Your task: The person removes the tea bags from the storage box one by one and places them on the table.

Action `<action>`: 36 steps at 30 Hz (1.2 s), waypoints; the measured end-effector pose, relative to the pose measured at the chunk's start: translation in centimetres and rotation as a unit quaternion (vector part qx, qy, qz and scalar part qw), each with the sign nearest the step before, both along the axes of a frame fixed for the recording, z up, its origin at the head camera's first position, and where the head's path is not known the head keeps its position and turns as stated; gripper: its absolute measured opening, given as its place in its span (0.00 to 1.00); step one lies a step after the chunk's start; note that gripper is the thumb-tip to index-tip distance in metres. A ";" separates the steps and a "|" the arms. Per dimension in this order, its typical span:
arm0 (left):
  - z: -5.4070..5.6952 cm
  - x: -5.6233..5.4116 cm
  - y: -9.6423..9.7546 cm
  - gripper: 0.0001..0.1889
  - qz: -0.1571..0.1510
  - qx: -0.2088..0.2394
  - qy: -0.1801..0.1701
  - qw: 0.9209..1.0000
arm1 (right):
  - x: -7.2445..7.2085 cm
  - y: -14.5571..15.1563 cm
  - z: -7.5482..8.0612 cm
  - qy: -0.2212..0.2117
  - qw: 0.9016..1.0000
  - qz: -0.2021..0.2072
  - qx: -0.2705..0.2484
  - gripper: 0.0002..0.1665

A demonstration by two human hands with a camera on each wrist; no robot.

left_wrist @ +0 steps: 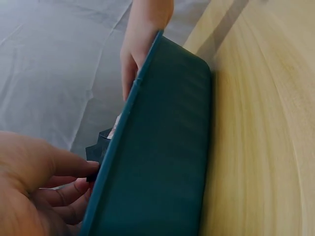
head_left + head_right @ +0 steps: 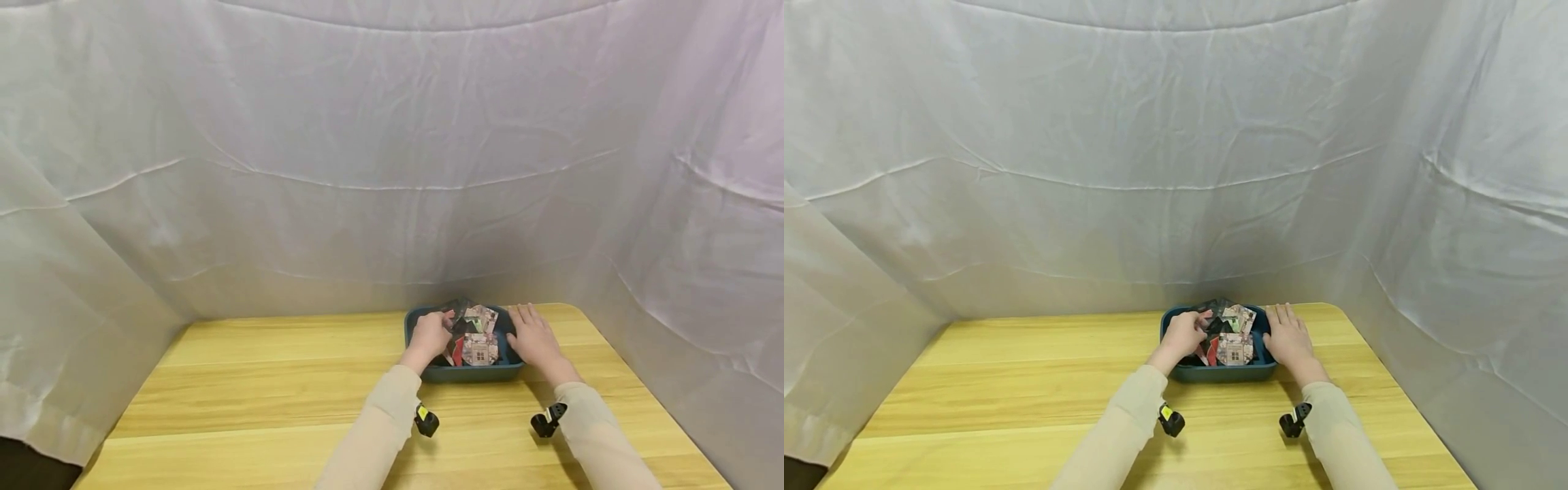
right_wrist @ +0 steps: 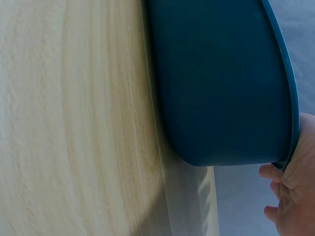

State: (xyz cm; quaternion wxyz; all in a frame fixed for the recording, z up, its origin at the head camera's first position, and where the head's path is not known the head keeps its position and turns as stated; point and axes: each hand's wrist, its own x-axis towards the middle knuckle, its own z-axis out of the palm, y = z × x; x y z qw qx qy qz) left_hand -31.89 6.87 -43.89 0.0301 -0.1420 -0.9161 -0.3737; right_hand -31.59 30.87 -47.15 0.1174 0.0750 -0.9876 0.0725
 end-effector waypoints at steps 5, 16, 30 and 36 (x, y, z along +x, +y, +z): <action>0.1 -0.2 -0.8 0.04 -0.016 0.013 -0.002 1.000 | -0.2 0.0 0.0 0.003 1.000 0.001 -0.001 0.36; 0.1 -0.4 -2.1 0.12 -0.006 0.078 -0.062 0.995 | -0.3 -0.1 -0.2 -0.003 1.000 0.002 -0.010 0.36; 1.6 -0.4 -4.9 0.06 0.036 0.114 -0.029 0.992 | -0.7 -0.4 -0.3 -0.007 1.000 0.003 -0.019 0.36; 1.6 -0.5 -6.7 0.04 0.069 0.157 -0.026 0.985 | -0.9 -0.1 -0.4 -0.014 1.000 0.006 -0.016 0.38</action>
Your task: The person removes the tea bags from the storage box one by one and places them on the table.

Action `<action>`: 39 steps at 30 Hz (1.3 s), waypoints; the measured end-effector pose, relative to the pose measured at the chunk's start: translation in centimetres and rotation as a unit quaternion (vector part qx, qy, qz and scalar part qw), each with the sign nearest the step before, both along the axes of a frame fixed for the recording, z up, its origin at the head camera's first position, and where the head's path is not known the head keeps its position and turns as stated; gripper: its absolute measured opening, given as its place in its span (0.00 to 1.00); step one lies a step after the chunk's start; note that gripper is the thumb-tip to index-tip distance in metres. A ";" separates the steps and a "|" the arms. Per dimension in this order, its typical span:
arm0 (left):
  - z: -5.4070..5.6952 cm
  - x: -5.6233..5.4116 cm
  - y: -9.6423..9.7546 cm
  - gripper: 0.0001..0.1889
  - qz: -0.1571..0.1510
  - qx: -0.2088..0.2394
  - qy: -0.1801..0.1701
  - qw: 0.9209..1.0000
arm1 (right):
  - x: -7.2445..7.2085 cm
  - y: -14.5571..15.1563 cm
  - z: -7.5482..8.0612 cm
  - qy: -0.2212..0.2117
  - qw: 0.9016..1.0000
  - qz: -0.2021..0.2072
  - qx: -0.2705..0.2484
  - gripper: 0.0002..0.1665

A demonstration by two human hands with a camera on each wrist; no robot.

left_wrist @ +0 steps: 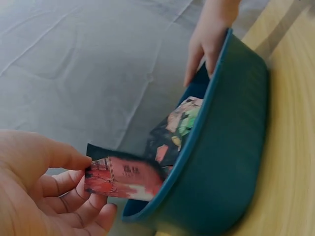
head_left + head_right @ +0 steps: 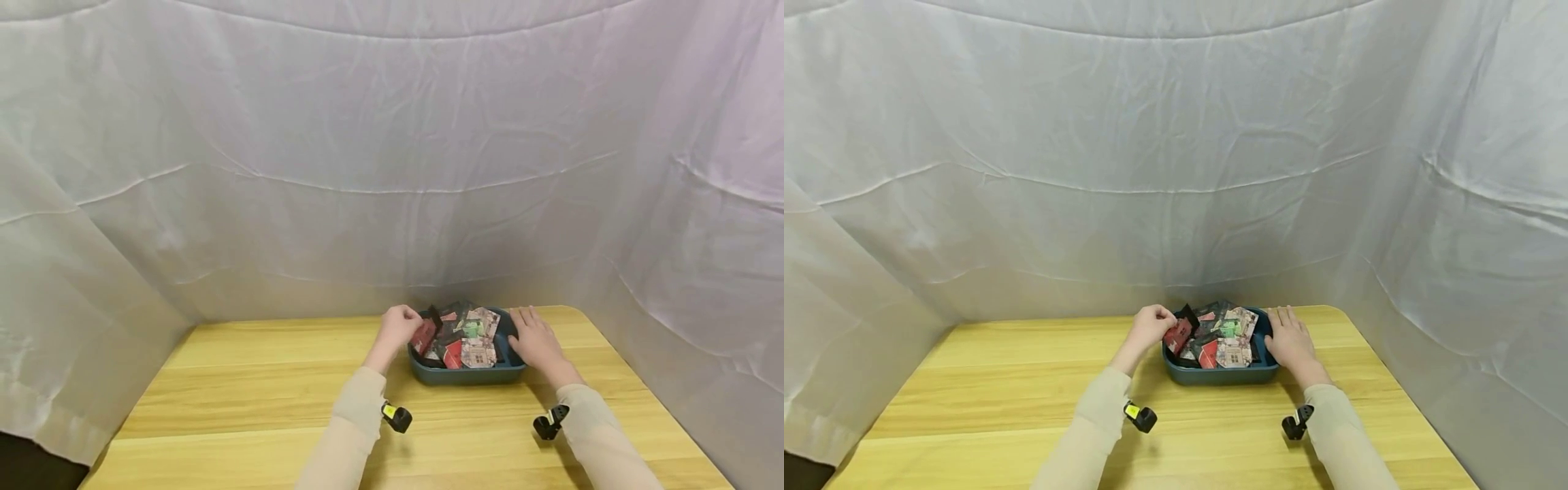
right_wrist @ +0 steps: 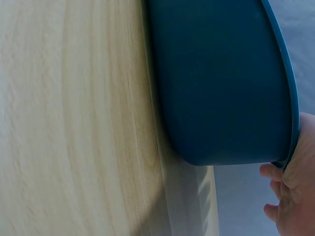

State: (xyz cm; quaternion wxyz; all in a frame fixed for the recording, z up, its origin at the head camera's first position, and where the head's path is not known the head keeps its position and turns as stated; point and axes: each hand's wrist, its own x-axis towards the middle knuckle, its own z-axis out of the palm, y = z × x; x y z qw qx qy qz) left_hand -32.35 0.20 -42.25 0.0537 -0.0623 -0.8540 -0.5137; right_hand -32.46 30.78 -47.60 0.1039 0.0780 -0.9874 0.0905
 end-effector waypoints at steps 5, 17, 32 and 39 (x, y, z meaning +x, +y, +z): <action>0.3 0.3 -1.4 0.05 0.000 0.049 0.003 0.999 | 0.2 0.3 0.1 -0.005 1.000 0.001 0.000 0.39; 0.6 1.0 -6.1 0.06 0.033 0.111 -0.001 0.993 | 0.1 0.5 0.1 0.007 1.000 0.003 0.012 0.39; -1.6 1.4 -14.0 0.09 0.093 0.131 -0.038 0.986 | 0.1 0.3 0.1 -0.003 1.000 -0.001 -0.002 0.39; -2.4 1.8 -18.0 0.11 0.121 0.110 -0.055 0.985 | 0.1 0.3 0.1 0.000 1.000 -0.001 0.000 0.39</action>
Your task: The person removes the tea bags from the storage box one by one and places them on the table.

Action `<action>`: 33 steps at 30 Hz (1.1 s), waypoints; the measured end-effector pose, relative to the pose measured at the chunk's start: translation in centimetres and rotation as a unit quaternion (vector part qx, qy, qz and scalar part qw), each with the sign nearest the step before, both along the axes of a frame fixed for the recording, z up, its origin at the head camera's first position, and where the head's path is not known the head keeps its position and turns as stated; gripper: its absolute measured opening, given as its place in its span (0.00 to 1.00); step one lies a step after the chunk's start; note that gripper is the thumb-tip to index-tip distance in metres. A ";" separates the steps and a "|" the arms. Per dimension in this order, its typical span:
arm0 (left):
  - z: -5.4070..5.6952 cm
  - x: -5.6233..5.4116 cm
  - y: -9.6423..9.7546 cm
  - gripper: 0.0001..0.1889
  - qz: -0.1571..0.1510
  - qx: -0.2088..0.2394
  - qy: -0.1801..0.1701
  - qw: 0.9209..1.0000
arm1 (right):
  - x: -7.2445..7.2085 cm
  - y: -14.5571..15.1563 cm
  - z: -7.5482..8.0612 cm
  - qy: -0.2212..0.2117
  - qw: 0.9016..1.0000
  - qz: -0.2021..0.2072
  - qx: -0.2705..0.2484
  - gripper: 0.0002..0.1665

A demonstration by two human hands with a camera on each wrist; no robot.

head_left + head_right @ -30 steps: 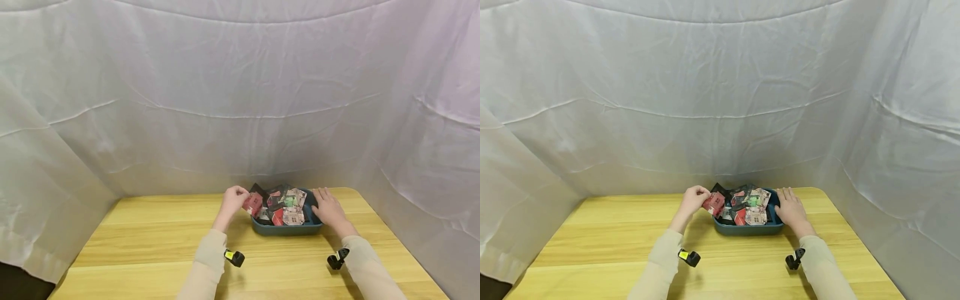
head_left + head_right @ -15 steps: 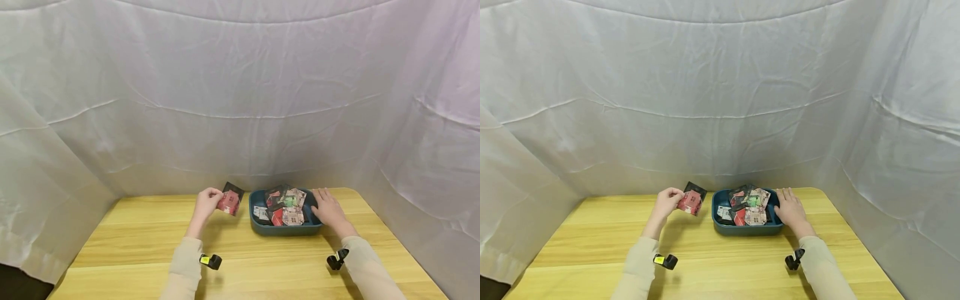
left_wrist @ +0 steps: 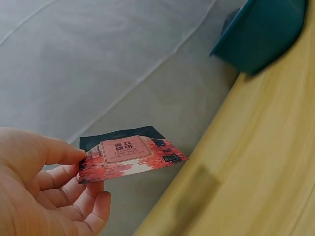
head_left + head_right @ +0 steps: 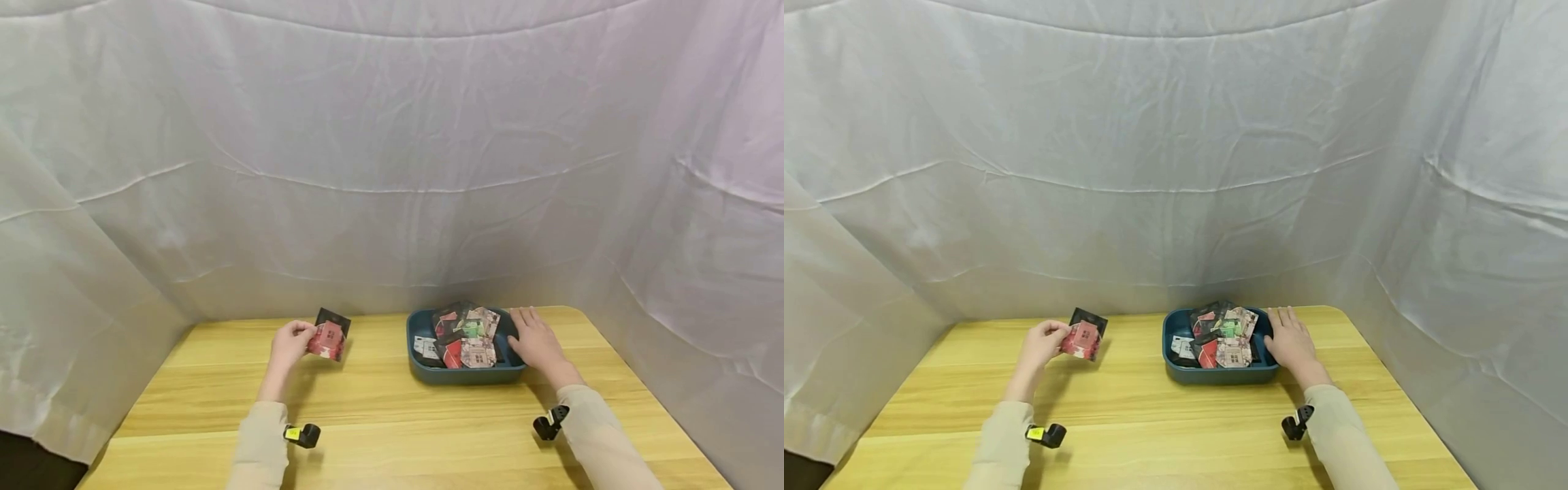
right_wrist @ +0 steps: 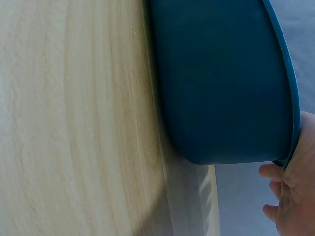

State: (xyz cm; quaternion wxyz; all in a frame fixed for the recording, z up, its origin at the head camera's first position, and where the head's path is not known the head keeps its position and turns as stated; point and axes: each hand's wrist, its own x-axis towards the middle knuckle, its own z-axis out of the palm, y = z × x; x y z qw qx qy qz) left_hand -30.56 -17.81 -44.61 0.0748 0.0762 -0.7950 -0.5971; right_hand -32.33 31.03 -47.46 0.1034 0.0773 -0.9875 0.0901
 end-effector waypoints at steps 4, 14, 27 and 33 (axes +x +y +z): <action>-0.1 0.5 -2.0 0.13 0.015 -0.007 -0.009 1.000 | 0.0 0.0 0.0 0.002 1.000 0.002 0.002 0.39; -0.4 1.5 -7.6 0.16 0.063 -0.045 -0.021 0.997 | -0.1 0.1 -0.2 0.006 1.000 0.000 -0.002 0.39; -1.2 2.4 -14.4 0.19 0.103 -0.060 -0.039 0.992 | -0.2 0.2 -0.3 0.009 1.000 -0.004 -0.001 0.38; -2.1 2.8 -17.4 0.21 0.110 -0.043 -0.062 0.991 | 0.0 0.1 -0.1 0.001 1.000 -0.004 -0.009 0.39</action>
